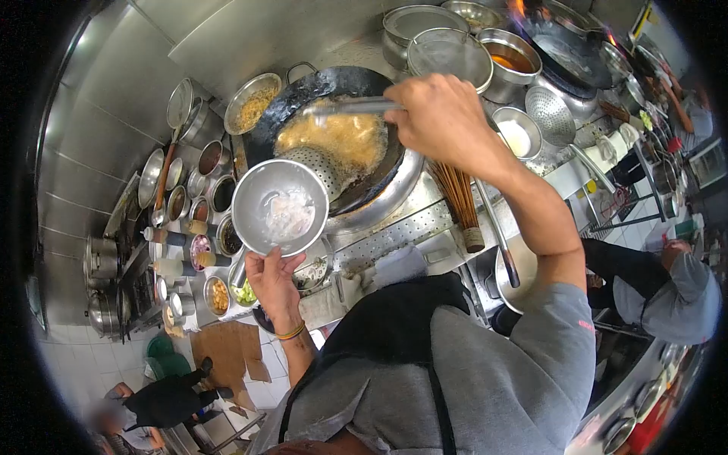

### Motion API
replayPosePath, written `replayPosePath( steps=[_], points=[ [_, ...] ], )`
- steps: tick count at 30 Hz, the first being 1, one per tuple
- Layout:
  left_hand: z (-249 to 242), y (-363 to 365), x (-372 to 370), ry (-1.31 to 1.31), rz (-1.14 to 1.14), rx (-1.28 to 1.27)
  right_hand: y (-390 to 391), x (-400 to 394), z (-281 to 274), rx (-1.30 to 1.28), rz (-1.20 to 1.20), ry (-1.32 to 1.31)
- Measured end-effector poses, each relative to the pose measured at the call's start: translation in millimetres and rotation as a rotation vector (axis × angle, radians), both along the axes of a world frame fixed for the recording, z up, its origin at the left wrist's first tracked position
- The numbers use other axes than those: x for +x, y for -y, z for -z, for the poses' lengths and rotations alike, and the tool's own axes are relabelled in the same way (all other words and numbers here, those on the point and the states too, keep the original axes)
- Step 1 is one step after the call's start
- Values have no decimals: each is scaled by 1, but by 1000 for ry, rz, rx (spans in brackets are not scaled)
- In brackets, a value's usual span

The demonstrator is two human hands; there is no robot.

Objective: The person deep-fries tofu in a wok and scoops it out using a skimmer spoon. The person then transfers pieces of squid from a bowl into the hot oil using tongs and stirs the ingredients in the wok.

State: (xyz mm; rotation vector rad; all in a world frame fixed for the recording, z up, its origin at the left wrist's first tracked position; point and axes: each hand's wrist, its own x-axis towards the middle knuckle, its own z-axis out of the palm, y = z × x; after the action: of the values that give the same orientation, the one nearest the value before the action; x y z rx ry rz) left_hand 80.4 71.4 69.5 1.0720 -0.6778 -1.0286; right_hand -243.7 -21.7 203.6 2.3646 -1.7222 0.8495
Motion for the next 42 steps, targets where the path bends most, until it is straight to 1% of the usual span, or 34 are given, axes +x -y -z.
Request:
replayPosePath(
  steps=[1, 3, 5, 7, 9, 11, 12, 14, 15, 16, 17, 18, 20, 22, 24, 27, 28, 31, 34, 37, 38, 41, 42],
  points=[
    [-1, -3, 2, -11, -9, 3, 14, 1, 6, -20, 52, -21],
    [-3, -5, 3, -26, -10, -6, 50, 10, 22, 72, 170, -53],
    [-7, -6, 5, -20, -7, -15, 99, 15, 56, 177, 218, -123],
    [-8, -8, 6, -17, -1, -34, 133, 18, 92, 162, 218, -156],
    [-13, -9, 7, -14, -16, -32, 141, 19, 88, 145, 239, -145],
    [-15, -13, 10, -26, -7, -39, 129, 25, 66, 151, 259, -94],
    [-13, -14, 13, -30, -8, -46, 124, 20, 61, 51, 241, -59],
    [-17, -14, 11, -47, -57, -39, 87, 16, 29, -167, 104, 47],
    [-6, -14, 17, -44, -34, -36, 68, 14, 7, -98, 31, 29],
    [-7, -13, 15, -58, -20, -40, 51, 12, -7, -46, -67, 63],
    [-9, -13, 11, -74, 8, -49, 25, 16, -24, 13, -99, 46],
    [-11, -13, 7, -59, 14, -57, 11, 17, -26, 16, -202, 72],
    [-14, -10, -3, -28, 60, -74, -11, 28, -26, 69, -266, -9],
    [-19, -9, -13, -9, 109, -97, -19, 37, -24, 108, -289, -70],
    [-20, -9, -21, 8, 152, -116, -20, 44, -10, 134, -293, -115],
    [-20, -8, -26, 22, 183, -127, -16, 44, 10, 127, -341, -92],
    [-17, -7, -25, 23, 183, -123, -17, 43, 11, 177, -316, -101],
    [-10, -3, -19, -12, 153, -83, -24, 40, 7, 89, -334, -19],
    [-6, -3, -9, -15, 91, -10, -25, 35, 3, 46, -296, 54],
    [1, -11, 4, -10, 26, 8, -16, 30, -10, 55, -190, 85],
    [3, -14, 8, -10, 14, 4, -8, 30, -7, 11, -146, 102],
    [7, -22, 15, -22, -25, 0, 38, 36, 14, -55, -11, 15],
    [6, -23, 15, -40, -12, -2, 55, 44, 17, 35, 36, -26]
  ],
)
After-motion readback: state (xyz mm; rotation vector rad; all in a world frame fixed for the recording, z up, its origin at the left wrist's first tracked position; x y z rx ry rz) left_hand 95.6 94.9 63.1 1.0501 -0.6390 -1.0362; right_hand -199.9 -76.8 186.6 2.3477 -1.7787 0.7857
